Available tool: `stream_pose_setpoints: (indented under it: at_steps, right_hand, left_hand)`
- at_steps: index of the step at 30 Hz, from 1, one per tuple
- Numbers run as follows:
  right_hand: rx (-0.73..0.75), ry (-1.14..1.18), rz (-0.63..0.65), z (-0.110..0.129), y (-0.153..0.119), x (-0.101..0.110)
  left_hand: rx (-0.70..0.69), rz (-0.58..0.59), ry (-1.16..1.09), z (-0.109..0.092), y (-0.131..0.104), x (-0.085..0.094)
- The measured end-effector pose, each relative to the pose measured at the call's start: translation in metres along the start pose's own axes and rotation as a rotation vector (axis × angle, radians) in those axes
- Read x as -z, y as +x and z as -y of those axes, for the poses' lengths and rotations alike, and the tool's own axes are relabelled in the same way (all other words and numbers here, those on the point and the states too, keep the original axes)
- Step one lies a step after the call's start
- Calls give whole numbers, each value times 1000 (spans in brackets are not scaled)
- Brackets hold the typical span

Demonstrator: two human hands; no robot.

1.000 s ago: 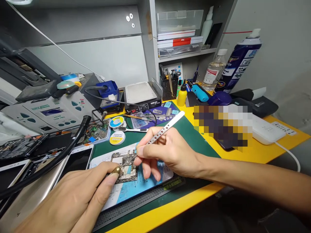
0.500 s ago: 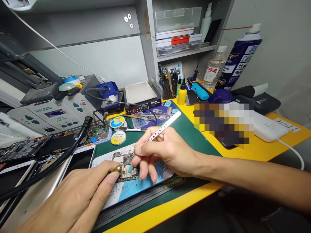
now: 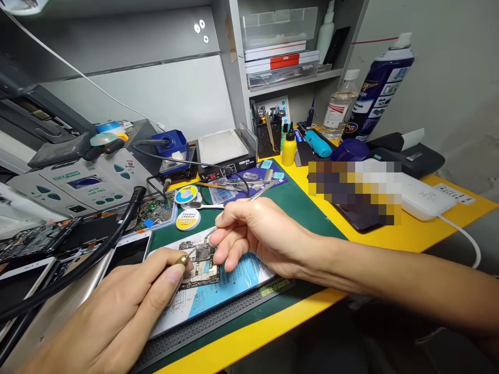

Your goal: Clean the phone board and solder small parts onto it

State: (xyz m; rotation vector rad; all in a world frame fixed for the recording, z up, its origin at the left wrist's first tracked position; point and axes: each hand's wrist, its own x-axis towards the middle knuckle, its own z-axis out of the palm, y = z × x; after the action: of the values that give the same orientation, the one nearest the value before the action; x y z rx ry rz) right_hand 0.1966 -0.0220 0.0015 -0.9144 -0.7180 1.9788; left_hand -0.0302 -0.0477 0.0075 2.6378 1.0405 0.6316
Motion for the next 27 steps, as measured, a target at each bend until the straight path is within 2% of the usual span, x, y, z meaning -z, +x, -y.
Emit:
stream_pose_setpoints:
  at_steps: [7, 14, 27]
  right_hand:
    - [27, -61, -2, -2, -1, -3]
    - [146, -112, 0, -10, -5, -5]
    - [156, -70, 14, -13, -6, -4]
  left_hand:
    - [34, -1, 22, -3, 0, -1]
    - [-1, 18, 58, -3, -1, 0]
    - [-82, 10, 135, -2, -3, 0]
